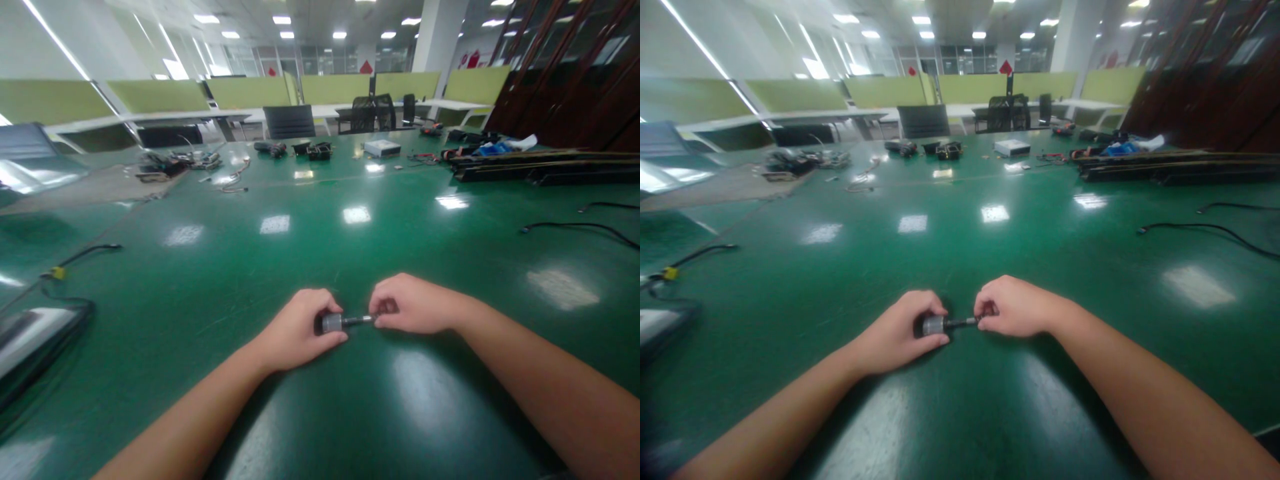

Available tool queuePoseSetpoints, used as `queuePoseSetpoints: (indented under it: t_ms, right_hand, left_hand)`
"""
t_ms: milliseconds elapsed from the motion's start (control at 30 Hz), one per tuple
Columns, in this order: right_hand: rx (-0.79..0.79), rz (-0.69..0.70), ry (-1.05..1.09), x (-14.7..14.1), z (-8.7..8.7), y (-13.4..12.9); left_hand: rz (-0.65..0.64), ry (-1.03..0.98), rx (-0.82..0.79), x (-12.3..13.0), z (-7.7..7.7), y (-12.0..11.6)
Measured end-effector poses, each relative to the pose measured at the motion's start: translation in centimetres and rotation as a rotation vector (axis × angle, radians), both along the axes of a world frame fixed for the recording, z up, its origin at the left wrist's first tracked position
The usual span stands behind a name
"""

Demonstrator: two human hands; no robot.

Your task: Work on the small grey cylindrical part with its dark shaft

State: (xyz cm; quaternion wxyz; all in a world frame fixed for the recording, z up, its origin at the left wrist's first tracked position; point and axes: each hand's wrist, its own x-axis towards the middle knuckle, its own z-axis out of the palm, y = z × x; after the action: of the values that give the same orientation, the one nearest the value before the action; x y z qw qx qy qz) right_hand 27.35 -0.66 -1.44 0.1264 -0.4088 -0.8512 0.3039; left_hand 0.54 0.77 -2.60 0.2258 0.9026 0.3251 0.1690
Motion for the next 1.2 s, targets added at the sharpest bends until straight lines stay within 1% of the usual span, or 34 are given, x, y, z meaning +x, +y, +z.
queuePoseSetpoints:
  t_ms: [67, 167, 300, 367, 533, 700, 800, 900, 1100, 1200]
  right_hand:
    - [-0.063, 0.011, -0.032, 0.8, 0.3, 0.2]
    - [-0.137, -0.014, -0.047, 1.5, 0.6, 0.4]
    - [-0.139, -0.03, -0.005, 0.6, 0.7, 0.3]
    - [-0.124, -0.024, 0.011, -0.1, 0.5, 0.1]
    - [-0.027, -0.074, 0.024, -1.0, 0.0, -0.1]
    - [0.036, -0.066, 0.032, -1.7, -0.5, -0.3]
    - [0.122, -0.085, 0.05, -2.9, -1.0, -0.5]
    - [0.198, -0.04, 0.07, -3.8, -1.7, -0.5]
    - [0.184, -0.079, 0.107, -4.0, -2.2, -0.6]
    - [0.205, -0.14, 0.109, -4.0, -2.4, -0.5]
  left_hand:
    - [0.003, -0.005, -0.002, -0.1, 0.0, 0.0]
    - [0.003, -0.01, -0.005, -0.4, 0.1, -0.2]
    - [-0.002, -0.005, -0.008, -0.7, 0.3, -0.4]
    - [-0.007, -0.002, -0.008, -0.7, 0.4, -0.4]
    - [0.01, -0.002, -0.012, -0.5, 0.4, -0.2]
    - [0.005, -0.006, -0.002, 0.0, 0.1, 0.0]
    - [0.007, -0.009, 0.011, 0.3, -0.1, 0.2]
    - [0.018, -0.014, 0.014, 0.5, -0.4, 0.3]
    - [0.032, -0.012, -0.009, 0.8, -0.3, 0.3]
    - [0.011, -0.027, -0.016, 0.8, 0.0, 0.2]
